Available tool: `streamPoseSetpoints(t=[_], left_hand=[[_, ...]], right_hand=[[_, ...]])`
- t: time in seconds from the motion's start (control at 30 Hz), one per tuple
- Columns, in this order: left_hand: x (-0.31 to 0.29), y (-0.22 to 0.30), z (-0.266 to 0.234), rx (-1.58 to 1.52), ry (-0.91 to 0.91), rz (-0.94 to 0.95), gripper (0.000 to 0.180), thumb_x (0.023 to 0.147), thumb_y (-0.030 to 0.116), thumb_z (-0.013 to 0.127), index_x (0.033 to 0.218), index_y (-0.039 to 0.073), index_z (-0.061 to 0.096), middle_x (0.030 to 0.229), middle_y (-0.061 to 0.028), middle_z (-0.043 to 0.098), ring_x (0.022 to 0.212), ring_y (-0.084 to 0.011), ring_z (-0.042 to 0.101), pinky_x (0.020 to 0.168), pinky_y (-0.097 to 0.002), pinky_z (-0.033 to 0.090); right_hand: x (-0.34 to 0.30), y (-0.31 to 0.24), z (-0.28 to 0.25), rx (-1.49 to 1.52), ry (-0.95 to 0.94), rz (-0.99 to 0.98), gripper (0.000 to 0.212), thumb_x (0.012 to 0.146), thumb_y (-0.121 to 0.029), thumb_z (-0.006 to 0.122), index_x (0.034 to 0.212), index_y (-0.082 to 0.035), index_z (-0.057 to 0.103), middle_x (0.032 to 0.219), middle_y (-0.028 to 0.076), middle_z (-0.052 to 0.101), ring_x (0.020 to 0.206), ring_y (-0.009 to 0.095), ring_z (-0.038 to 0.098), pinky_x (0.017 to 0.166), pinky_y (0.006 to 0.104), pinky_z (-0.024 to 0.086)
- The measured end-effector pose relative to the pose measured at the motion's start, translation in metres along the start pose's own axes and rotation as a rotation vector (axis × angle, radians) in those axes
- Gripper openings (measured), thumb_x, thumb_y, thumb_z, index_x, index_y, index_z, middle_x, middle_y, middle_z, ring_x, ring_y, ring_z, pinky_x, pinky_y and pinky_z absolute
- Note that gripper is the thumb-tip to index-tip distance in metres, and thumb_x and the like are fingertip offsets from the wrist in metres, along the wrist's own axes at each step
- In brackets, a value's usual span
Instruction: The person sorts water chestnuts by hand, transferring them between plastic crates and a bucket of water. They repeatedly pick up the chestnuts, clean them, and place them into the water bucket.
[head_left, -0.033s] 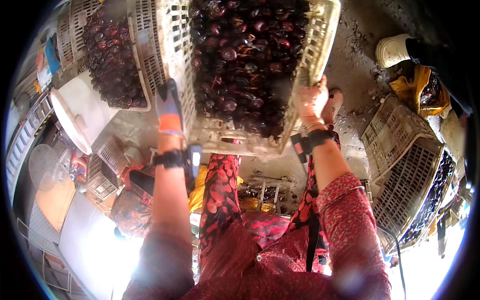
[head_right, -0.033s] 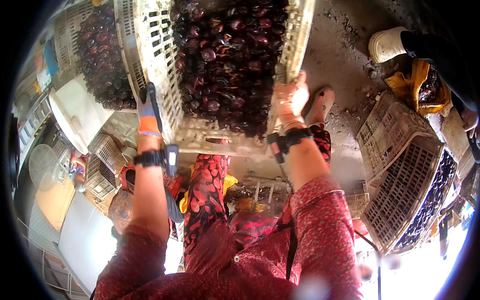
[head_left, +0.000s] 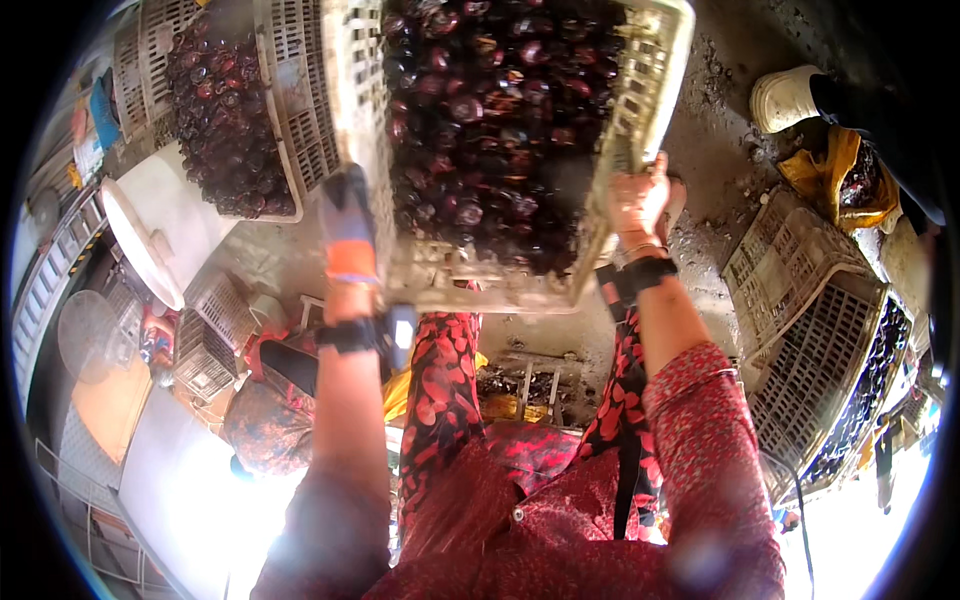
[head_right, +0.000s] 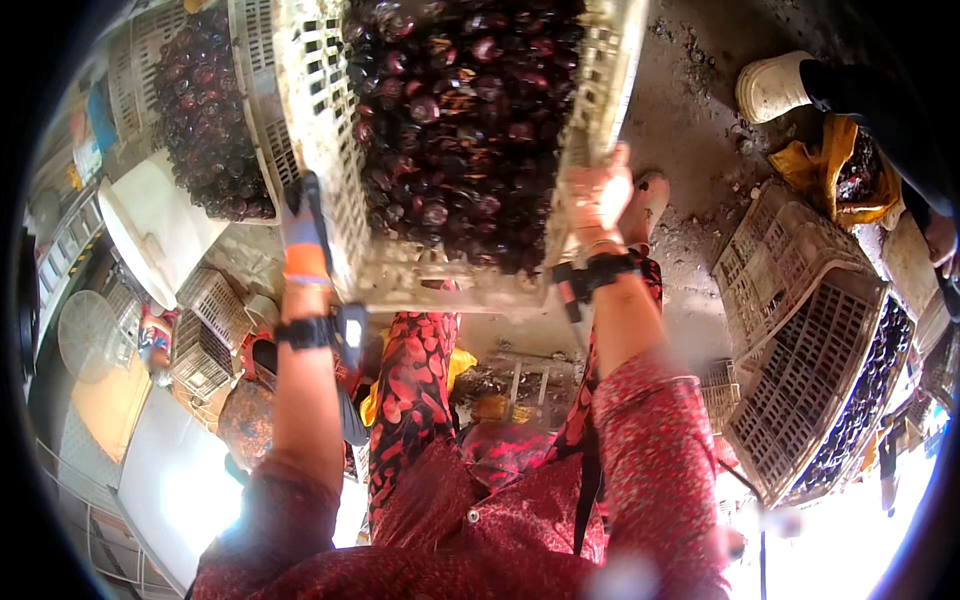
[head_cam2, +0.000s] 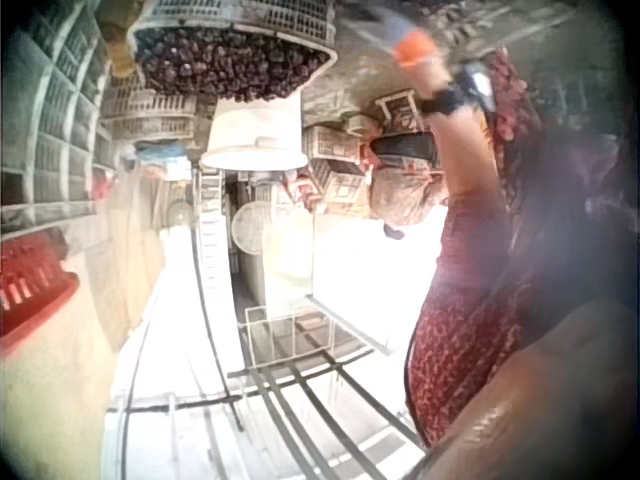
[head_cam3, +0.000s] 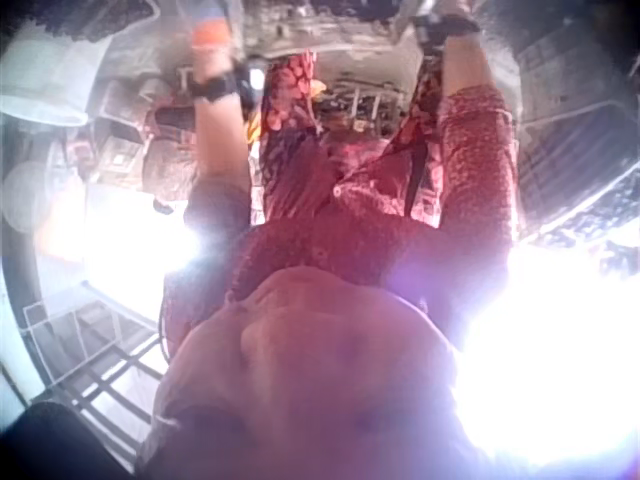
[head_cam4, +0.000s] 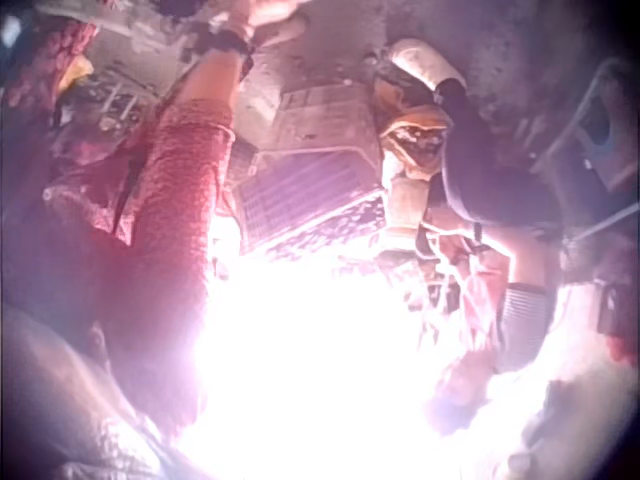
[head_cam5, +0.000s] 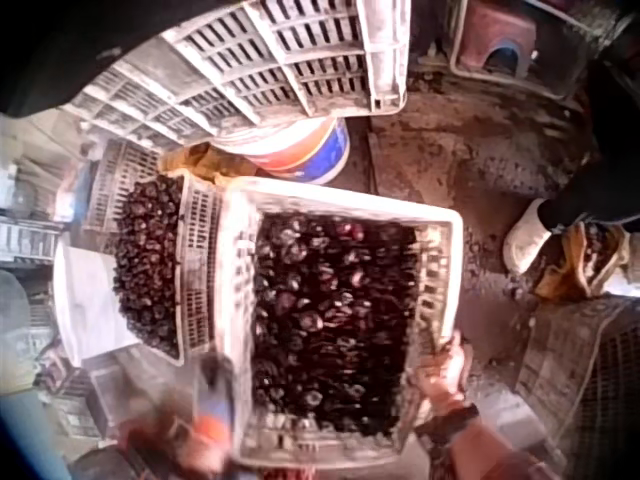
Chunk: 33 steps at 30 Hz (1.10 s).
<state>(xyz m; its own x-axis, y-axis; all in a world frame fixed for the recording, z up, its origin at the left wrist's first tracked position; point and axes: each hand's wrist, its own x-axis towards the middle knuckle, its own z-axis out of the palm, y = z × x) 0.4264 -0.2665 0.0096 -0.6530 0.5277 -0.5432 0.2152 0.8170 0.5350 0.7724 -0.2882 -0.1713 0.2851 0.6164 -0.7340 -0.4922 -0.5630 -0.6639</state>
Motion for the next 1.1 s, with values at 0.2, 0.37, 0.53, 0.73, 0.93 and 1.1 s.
streamPoseSetpoints(t=[0.2,0.37,0.53,0.73,0.93,1.1], left_hand=[[-0.068,0.022,0.033,0.048,0.019,0.37,0.042,0.09,0.027,0.057,0.112,-0.008,0.047,0.096,-0.0155,0.059,0.084,-0.0199,0.055,0.077,-0.0319,0.044],[0.027,-0.021,0.009,-0.123,0.159,0.269,0.04,0.088,0.034,0.06,0.104,-0.004,0.058,0.094,-0.0084,0.062,0.081,-0.0151,0.054,0.076,-0.0299,0.044],[0.044,-0.011,0.006,-0.02,0.102,0.145,0.055,0.082,0.044,0.063,0.108,-0.004,0.057,0.097,-0.0096,0.063,0.085,-0.0171,0.056,0.079,-0.0303,0.044],[0.089,-0.036,-0.005,0.065,0.089,0.11,0.039,0.086,0.035,0.057,0.108,0.003,0.058,0.093,-0.0135,0.065,0.085,-0.0274,0.06,0.077,-0.035,0.045],[0.111,-0.053,0.01,0.02,0.077,0.298,0.031,0.087,0.03,0.054,0.105,0.005,0.058,0.097,-0.0194,0.064,0.089,-0.0374,0.06,0.076,-0.0392,0.045],[0.119,-0.076,-0.019,0.074,0.025,0.267,0.027,0.085,0.02,0.054,0.11,0.01,0.058,0.096,-0.0186,0.063,0.087,-0.0368,0.06,0.077,-0.0404,0.047]], right_hand=[[0.038,0.012,-0.078,-0.614,-0.031,-0.325,0.018,0.096,-0.019,0.034,0.104,-0.014,0.049,0.063,0.001,0.039,0.054,0.016,0.042,0.064,0.0296,0.042],[0.026,0.016,-0.012,-0.819,-0.119,-0.399,0.015,0.092,-0.015,0.037,0.102,-0.011,0.048,0.077,0.003,0.056,0.067,0.016,0.052,0.072,0.0303,0.043],[-0.004,0.027,0.016,-1.399,0.028,-0.576,0.021,0.088,-0.007,0.041,0.108,-0.01,0.045,0.083,0.002,0.057,0.069,0.016,0.054,0.065,0.0291,0.044],[-0.024,-0.001,0.059,-1.837,-0.113,-0.472,0.02,0.086,-0.005,0.042,0.105,-0.013,0.044,0.086,0.001,0.056,0.07,0.014,0.053,0.063,0.0289,0.041],[-0.015,-0.006,0.048,0.577,-0.129,0.223,0.031,0.094,-0.04,0.039,0.103,-0.014,0.051,0.091,0.002,0.049,0.075,0.015,0.04,0.074,0.0274,0.039],[-0.033,-0.009,0.073,0.504,-0.067,0.199,0.042,0.088,-0.043,0.033,0.113,-0.011,0.046,0.109,0.008,0.045,0.093,0.02,0.041,0.081,0.0348,0.037]])
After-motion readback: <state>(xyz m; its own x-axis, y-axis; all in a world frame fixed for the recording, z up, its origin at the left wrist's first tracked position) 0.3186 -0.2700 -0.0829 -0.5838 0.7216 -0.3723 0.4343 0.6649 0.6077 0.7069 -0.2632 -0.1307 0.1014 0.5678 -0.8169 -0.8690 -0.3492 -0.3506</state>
